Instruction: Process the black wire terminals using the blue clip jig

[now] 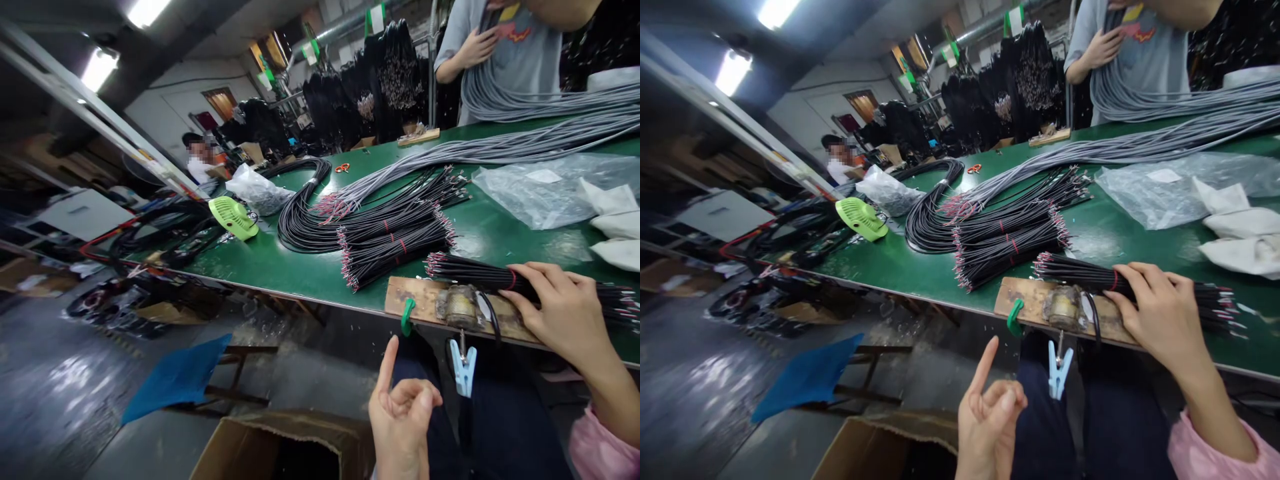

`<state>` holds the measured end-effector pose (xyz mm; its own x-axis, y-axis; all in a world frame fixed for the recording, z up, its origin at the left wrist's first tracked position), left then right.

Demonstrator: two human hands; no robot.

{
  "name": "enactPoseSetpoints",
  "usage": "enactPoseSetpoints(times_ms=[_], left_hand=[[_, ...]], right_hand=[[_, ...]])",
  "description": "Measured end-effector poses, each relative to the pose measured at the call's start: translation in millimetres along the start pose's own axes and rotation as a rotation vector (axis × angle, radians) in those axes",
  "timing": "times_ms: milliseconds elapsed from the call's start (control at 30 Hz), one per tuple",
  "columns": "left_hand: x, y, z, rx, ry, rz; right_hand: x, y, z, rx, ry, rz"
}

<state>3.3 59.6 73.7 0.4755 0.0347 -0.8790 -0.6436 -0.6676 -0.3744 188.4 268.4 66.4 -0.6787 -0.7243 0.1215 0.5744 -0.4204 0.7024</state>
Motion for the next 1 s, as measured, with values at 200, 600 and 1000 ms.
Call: enactPoseSetpoints(times_ms=[200,600,1000], left_hand=[[0.1,-0.4,0.1,0.019,0.010,-0.008],[5.3,2.2,-0.4,-0.007,-0.027,-0.015],[9.1,-2.8,-4.0,-0.071,-0.194,-0.045]], right_hand=[[0.3,-0.3,0.4,0.004,-0.009,0.004],[1.9,0.1,0.0,0.026,-0.020,0.022],[1.4,0.8,0.2,0.020,-0.016,0.009]])
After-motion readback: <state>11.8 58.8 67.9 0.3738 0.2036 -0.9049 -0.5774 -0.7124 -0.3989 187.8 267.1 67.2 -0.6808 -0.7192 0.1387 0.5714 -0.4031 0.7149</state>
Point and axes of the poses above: each hand's wrist, its own z-axis towards the middle knuckle, its own y-axis out of the back of the hand, x = y × z, the point moved 3 cm from there along z, towards the middle knuckle, and after that the axes turned 13 degrees about z, right-handed, at the moved point
